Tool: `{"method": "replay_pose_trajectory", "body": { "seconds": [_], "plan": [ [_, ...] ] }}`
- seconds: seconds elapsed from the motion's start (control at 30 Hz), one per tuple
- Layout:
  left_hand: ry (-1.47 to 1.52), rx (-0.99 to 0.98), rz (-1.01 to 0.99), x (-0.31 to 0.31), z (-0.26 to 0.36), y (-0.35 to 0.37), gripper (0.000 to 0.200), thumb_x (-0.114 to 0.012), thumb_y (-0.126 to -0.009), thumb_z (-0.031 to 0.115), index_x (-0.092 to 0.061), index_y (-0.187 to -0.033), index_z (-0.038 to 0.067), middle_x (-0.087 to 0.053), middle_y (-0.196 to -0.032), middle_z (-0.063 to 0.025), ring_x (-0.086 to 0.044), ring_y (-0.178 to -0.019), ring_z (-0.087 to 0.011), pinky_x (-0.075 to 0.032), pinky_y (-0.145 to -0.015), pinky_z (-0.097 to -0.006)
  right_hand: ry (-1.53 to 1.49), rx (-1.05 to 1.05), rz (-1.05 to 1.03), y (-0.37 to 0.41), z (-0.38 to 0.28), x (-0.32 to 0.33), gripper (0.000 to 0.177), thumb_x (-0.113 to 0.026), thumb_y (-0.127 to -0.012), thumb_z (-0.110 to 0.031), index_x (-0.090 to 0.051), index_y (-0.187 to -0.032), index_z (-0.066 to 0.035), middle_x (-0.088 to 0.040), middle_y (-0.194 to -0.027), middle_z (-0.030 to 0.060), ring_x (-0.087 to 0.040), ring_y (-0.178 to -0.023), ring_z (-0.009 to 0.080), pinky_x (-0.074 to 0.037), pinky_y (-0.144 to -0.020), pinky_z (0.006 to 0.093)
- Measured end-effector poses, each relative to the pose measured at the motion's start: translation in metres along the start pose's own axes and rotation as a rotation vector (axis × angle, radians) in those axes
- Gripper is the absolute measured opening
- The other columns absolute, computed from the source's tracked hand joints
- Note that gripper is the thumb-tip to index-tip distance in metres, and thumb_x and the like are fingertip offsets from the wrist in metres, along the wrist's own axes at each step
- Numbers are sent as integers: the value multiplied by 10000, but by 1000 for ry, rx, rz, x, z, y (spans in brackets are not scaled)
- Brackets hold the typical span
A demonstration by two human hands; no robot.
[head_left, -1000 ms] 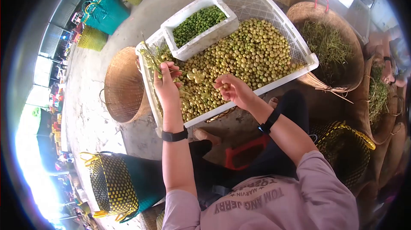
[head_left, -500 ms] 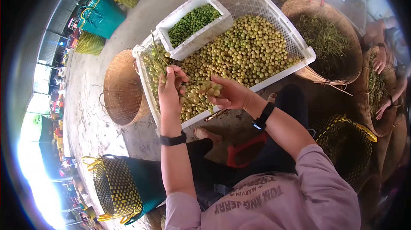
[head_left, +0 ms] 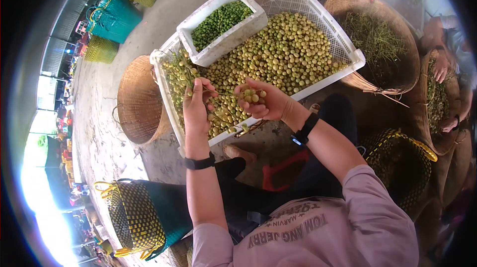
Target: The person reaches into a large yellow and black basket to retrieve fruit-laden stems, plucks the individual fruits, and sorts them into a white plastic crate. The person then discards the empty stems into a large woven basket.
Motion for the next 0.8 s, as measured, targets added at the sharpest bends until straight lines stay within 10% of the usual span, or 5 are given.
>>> {"method": "replay_pose_trajectory", "body": {
  "seconds": [0.33, 0.8],
  "plan": [
    [-326, -303, 200, -11, -10, 4, 285, -440, -1014, 327, -582, -951, 87, -637, -822, 5, -619, -720, -71, -385, -512, -195, 377, 284, 713, -11, -16, 42, 245, -452, -989, -282, -544, -960, -57, -494, -645, 6, -307, -414, 70, -220, -382, 213],
    [-169, -200, 216, 13, -7, -14, 294, -457, -1002, 362, -584, -986, 98, -625, -853, 9, -623, -751, -73, -372, -509, -182, 349, 139, 581, -14, -3, 44, 414, -464, -967, -478, -572, -1069, -91, -653, -951, 111, -538, -629, 90, -307, -400, 166]
  ]
}}
Point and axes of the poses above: each hand's wrist, its own y-axis away from the middle knuckle, its own x-axis out of the back of the hand, z = x × y, the point moved 4 cm from there along -y, towards the middle knuckle
